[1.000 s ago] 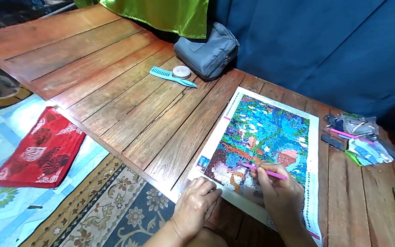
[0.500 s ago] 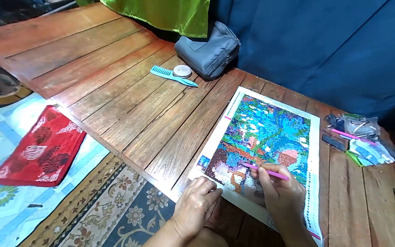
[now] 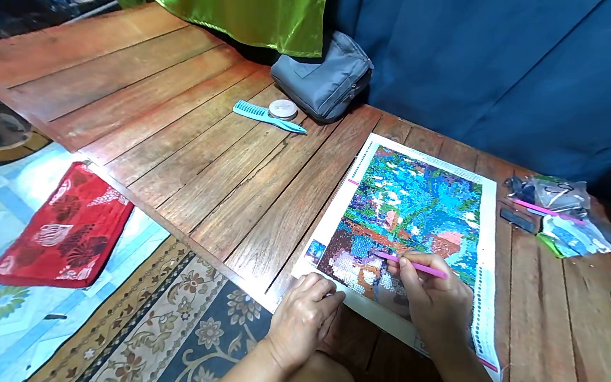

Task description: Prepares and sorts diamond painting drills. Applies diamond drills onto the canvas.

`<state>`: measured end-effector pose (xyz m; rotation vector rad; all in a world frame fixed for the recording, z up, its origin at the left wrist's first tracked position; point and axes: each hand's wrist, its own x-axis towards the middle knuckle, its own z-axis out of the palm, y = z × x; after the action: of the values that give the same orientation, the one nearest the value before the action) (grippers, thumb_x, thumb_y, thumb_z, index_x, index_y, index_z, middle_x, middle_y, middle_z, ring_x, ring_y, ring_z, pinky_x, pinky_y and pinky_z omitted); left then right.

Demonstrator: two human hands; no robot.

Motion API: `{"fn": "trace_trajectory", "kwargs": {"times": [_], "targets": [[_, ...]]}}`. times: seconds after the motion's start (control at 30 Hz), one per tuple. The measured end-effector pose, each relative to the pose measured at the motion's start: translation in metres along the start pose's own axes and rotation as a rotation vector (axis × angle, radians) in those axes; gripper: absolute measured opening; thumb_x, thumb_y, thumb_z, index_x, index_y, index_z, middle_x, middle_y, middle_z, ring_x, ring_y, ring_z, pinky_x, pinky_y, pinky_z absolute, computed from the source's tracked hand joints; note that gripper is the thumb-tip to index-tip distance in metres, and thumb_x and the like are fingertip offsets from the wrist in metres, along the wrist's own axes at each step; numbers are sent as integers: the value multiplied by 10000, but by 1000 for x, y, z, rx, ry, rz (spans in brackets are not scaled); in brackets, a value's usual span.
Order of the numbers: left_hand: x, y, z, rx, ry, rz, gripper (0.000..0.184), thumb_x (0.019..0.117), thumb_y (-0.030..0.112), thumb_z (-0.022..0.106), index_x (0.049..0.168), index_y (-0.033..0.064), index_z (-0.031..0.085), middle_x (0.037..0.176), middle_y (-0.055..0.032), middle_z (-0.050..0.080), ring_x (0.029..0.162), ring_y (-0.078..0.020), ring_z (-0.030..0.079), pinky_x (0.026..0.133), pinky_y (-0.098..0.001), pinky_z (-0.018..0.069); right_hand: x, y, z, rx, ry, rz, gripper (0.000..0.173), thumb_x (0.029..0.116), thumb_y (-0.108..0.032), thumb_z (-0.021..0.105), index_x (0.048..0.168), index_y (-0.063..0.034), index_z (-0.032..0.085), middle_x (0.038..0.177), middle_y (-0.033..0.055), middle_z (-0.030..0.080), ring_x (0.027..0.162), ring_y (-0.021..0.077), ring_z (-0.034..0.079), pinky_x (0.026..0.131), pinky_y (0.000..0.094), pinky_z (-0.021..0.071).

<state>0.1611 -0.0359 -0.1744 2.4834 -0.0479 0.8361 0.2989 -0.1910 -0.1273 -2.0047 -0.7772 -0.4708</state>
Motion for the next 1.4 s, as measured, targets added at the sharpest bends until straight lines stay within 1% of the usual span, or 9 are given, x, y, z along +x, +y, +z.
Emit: {"fn": "trace_trajectory", "kwargs": {"times": [0.2,0.5,0.93,1.27,1.4], "targets": [[0,0,0,-4,3,-2,208,921,152,592,903,141,800,879,-13,722,886,-170,687,809,-281,545,0,0,1,-5,-13,6,207,946,-168,588,899,7,689,781,50,708,670,-13,662,627,104,524],[0,0,0,-3,-4,-3,212,921,156,589,906,138,800,874,-15,720,874,-169,687,806,-279,545,0,-1,1,-53,-18,-36,208,938,-156,577,871,4,692,796,81,710,650,28,650,597,132,513],[0,0,0,-7,0,-7,217,922,149,583,900,136,799,856,-17,713,853,-168,684,786,-277,546,-1,1,1,-13,-8,-52,196,937,-135,579,872,14,688,810,80,705,662,2,633,613,101,500],[0,1,0,-6,-5,-12,219,923,150,583,900,133,799,855,-19,712,854,-172,684,783,-278,546,0,0,0,-49,-6,-51,201,932,-138,576,870,16,690,798,89,704,651,21,632,607,113,498],[1,0,0,0,-2,-8,220,923,152,582,898,135,800,847,-15,711,845,-169,683,773,-277,545,-1,1,1,-41,-2,-48,201,933,-143,576,874,12,691,788,78,702,649,12,632,601,113,499]]}}
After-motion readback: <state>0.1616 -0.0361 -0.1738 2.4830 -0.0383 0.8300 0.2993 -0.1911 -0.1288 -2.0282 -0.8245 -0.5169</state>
